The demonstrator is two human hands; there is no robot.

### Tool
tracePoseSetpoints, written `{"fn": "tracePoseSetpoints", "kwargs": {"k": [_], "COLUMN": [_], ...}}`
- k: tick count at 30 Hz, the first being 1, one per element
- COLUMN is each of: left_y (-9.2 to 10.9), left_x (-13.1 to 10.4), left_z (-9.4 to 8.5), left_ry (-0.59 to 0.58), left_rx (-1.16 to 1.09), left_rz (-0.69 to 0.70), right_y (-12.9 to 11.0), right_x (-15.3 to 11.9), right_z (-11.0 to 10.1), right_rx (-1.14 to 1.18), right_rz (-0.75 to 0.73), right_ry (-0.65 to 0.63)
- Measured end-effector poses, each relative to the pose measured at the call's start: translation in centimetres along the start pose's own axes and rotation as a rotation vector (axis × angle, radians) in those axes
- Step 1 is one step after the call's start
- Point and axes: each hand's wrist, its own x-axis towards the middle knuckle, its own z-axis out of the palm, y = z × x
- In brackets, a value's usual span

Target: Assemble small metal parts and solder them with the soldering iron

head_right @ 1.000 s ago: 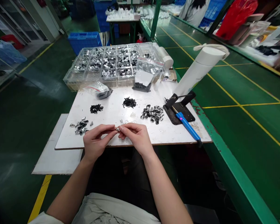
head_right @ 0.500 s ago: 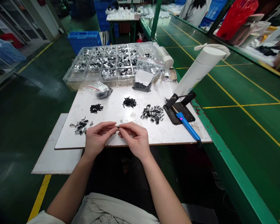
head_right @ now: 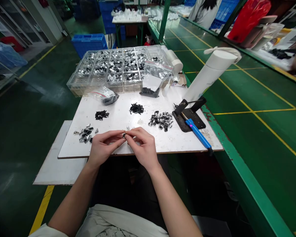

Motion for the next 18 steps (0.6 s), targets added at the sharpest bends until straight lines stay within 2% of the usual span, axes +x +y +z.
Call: {"fn": "tracePoseSetpoints", "kwargs": {"k": [5, 8, 10, 13, 14, 16, 18], "left_y": [0.2, 0.2, 0.2, 0.2, 0.2, 0.1, 0.1], "left_x": [0.2, 0.2, 0.2, 0.2, 0.2, 0.2, 0.2], "left_z": [-0.1, -0.1, -0.1, -0.1, -0.1, -0.1, -0.1], "left_ry": [-0.015, 0.008, 0.041, 0.061, 0.060, 0.057, 0.050], "left_rx": [-0.027, -0.043, -0.042, -0.056, -0.065, -0.082, -0.097], "left_rz": [-0.049, -0.103, -0.134, -0.155, -0.158, -0.158, -0.158], "right_y": [-0.2, -1.0, -1.5, -1.3, -1.0, 0.0, 0.8], "right_x": [0.1, 0.4, 0.7, 1.0, 0.9, 0.7, 0.3], "right_z": [0.3, -1.4, -4.4, -11.1, -13.3, -17.0, -19.1], "right_rx": [0.007, -0.177, -0.411, -0.986, -1.191, -1.440, -1.498], "right_rz": [0.052, 0.007, -0.079, -0.154, -0.145, -0.032, 0.003], "right_ry": [-0.021, -0.020, 0.099, 0.471, 0.520, 0.373, 0.274]}}
